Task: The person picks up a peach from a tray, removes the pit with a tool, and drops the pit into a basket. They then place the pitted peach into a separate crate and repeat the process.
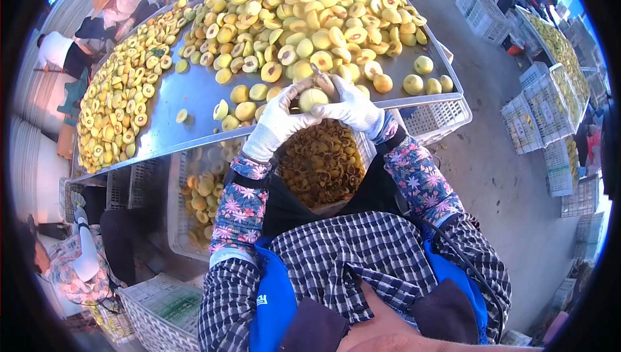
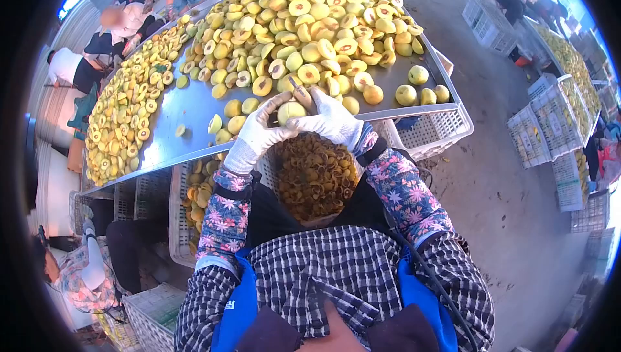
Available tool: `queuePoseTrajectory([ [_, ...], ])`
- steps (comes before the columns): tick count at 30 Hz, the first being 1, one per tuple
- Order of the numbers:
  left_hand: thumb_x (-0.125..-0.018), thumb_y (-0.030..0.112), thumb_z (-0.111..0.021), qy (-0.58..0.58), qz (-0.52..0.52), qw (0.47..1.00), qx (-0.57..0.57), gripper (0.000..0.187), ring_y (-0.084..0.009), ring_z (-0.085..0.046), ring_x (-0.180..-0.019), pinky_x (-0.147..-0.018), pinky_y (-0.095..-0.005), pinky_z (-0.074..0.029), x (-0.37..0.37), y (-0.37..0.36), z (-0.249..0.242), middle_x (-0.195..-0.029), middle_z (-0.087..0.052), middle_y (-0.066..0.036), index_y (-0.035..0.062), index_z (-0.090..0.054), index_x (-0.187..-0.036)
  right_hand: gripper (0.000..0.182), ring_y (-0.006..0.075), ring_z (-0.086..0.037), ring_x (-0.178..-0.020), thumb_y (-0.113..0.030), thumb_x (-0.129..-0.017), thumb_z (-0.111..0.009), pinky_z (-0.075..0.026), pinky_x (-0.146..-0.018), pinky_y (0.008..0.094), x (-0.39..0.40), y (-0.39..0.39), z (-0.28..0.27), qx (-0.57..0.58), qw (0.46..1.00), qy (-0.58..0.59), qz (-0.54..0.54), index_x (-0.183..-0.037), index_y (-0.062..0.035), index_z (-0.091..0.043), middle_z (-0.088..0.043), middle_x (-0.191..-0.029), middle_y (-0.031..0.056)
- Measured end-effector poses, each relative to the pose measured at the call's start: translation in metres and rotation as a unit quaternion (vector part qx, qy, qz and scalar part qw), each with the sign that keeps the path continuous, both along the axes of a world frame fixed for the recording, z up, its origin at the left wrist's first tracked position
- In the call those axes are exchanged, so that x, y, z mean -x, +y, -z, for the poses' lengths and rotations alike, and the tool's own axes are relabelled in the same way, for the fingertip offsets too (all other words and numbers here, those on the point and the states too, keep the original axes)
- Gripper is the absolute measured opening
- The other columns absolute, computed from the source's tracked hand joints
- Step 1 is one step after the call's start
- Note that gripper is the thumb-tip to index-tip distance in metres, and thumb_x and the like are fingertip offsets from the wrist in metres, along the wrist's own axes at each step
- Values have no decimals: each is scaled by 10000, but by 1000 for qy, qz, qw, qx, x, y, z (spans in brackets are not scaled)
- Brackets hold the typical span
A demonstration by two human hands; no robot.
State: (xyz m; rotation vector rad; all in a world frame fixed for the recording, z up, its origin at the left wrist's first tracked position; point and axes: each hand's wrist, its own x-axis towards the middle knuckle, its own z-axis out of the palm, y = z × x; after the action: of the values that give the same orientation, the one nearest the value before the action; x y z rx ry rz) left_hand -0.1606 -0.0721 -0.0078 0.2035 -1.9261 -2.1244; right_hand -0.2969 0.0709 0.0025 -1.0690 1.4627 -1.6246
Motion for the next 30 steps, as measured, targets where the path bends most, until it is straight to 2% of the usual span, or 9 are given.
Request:
queuePoseTrajectory([
  [5,-730,36,-771,5,0,997,-77,714,-190,-553,-1126,-968,-336,-487,-6,5,6,-1248,-539,-83,23,-421,-1352,656,123,-558,-870,-333,-748,-788,-475,-750,258,13,2,5,-76,991,109,-26,-1173,73,-495,-591,-955,73],
  [7,-780,12,-676,39,15,988,-146,638,-234,-556,-1156,-994,-380,-475,-7,11,9,-1267,-539,-104,19,-411,-1360,561,71,-526,-579,-353,-785,-745,-417,-500,202,20,4,10,-38,995,-72,-66,-1146,15,-522,-578,-779,5],
  [10,-837,39,-575,142,38,929,-339,559,-300,-544,-1196,-1016,-441,-461,1,17,14,-1288,-545,-137,14,-409,-1370,493,69,-544,-621,-343,-827,-716,-437,-540,205,27,1,11,-9,988,-151,-36,-1133,-6,-528,-585,-803,14],
  [13,-864,79,-575,174,56,860,-476,521,-306,-559,-1175,-1015,-441,-461,5,8,31,-1257,-568,-149,17,-427,-1359,409,126,-574,-661,-342,-862,-682,-460,-583,259,41,0,25,-54,997,-16,48,-1076,-19,-550,-588,-803,52],
  [14,-919,237,-590,183,31,850,-493,449,-302,-584,-1126,-999,-439,-472,6,9,30,-1187,-607,-154,18,-479,-1295,389,175,-585,-684,-339,-863,-680,-466,-608,294,49,3,36,-67,971,189,129,-1044,-18,-555,-592,-815,85],
  [15,-919,237,-590,185,27,850,-492,449,-302,-584,-1126,-999,-439,-472,7,8,31,-1187,-607,-154,18,-479,-1295,372,223,-595,-706,-337,-864,-677,-472,-634,329,53,2,41,-75,897,384,203,-1012,-17,-559,-597,-827,119],
  [16,-921,335,-587,181,-21,846,-500,457,-292,-600,-1083,-969,-433,-492,8,7,33,-1145,-620,-147,27,-502,-1247,333,337,-596,-716,-313,-876,-651,-471,-652,391,43,6,33,-50,930,308,195,-962,-7,-551,-599,-805,181],
  [20,-901,559,-546,142,-208,865,-435,547,-252,-636,-957,-839,-397,-549,13,25,24,-1027,-641,-113,63,-542,-1133,233,404,-617,-744,-248,-919,-569,-488,-643,441,-10,22,5,22,931,339,136,-935,-21,-516,-596,-726,224],
  [30,-941,596,-431,130,-263,914,-279,616,-239,-618,-1021,-887,-342,-507,14,51,9,-1083,-613,-127,34,-481,-1189,325,353,-645,-649,-201,-881,-632,-516,-558,409,-46,29,8,6,843,517,151,-1111,-10,-502,-639,-733,169],
])
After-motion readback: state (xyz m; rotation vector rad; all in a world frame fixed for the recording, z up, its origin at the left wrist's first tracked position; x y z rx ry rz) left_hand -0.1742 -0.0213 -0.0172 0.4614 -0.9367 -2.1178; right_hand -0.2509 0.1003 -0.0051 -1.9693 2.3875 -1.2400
